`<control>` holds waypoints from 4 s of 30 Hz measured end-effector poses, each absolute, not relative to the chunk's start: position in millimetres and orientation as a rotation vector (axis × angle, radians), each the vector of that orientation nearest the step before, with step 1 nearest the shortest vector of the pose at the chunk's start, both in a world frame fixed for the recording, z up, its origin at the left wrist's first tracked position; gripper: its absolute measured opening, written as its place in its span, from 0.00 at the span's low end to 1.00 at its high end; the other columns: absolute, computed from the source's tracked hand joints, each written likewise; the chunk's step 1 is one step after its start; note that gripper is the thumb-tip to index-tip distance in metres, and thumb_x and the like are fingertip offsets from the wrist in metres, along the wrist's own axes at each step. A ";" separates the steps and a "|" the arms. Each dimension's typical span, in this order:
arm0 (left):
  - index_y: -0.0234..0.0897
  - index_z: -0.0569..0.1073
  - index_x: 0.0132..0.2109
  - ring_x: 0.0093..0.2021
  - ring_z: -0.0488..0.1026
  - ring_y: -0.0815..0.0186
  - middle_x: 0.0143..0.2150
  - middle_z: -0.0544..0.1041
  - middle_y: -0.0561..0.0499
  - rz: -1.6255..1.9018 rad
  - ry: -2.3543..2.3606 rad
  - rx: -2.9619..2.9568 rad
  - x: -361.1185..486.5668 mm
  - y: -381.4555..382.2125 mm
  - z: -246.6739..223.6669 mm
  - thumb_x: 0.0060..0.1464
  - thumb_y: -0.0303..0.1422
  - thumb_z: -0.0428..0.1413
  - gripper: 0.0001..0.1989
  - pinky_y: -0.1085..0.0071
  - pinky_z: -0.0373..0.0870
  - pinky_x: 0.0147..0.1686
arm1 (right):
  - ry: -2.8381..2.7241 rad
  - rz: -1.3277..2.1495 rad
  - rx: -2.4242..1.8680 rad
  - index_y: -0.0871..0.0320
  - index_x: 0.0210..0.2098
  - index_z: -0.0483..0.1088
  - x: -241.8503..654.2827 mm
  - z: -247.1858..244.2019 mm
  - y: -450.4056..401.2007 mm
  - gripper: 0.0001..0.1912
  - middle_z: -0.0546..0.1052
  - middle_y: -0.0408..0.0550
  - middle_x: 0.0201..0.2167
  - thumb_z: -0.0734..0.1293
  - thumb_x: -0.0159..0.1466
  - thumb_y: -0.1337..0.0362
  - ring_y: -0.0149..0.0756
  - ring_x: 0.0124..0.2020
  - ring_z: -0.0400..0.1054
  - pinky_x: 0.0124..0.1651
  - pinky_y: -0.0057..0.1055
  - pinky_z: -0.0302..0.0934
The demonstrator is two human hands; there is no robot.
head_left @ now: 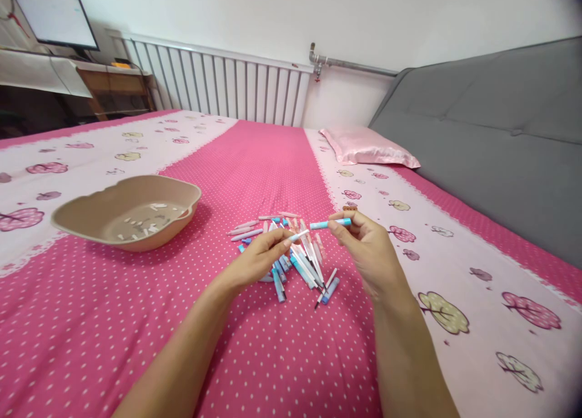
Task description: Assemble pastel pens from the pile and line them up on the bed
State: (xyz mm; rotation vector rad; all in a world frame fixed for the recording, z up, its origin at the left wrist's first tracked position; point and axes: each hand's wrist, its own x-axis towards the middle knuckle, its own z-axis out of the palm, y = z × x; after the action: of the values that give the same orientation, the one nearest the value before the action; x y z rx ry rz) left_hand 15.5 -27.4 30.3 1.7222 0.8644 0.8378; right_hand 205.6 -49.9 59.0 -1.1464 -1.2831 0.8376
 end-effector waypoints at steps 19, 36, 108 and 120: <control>0.32 0.70 0.41 0.30 0.59 0.70 0.30 0.65 0.53 0.817 0.841 1.713 18.4 -27.8 29.7 0.58 0.42 0.49 0.15 0.72 0.57 0.30 | -1.345 0.863 -1.153 0.59 0.33 0.72 199.7 58.0 -49.9 0.10 0.72 0.44 0.27 0.70 0.54 0.59 0.31 0.29 0.64 0.34 0.29 0.59; 0.34 0.70 0.39 0.29 0.61 0.71 0.29 0.66 0.53 0.815 0.719 1.570 25.7 -34.6 30.8 0.56 0.41 0.52 0.13 0.72 0.59 0.31 | -1.321 1.005 -1.130 0.59 0.35 0.73 192.0 50.7 -46.8 0.11 0.76 0.46 0.32 0.69 0.56 0.59 0.34 0.35 0.68 0.43 0.35 0.62; 0.32 0.71 0.41 0.41 0.74 0.63 0.38 0.77 0.43 0.780 0.604 1.484 29.0 -39.9 31.7 0.57 0.37 0.54 0.12 0.66 0.67 0.43 | -1.167 1.322 -0.929 0.54 0.47 0.68 191.1 50.7 -50.3 0.25 0.75 0.46 0.42 0.75 0.51 0.64 0.33 0.45 0.69 0.45 0.29 0.63; 0.32 0.73 0.43 0.39 0.73 0.63 0.38 0.77 0.44 0.791 0.592 1.515 28.1 -41.2 33.2 0.58 0.36 0.52 0.12 0.66 0.67 0.42 | -1.141 1.447 -0.940 0.57 0.47 0.67 187.2 53.7 -52.7 0.25 0.77 0.45 0.33 0.74 0.51 0.61 0.31 0.27 0.68 0.26 0.28 0.61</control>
State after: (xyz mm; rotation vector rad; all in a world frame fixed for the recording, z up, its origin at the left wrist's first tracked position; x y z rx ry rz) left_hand 28.1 -41.2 33.2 1.5151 0.5916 0.7912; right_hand 187.2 -52.7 53.7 -0.9397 -1.1413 1.4469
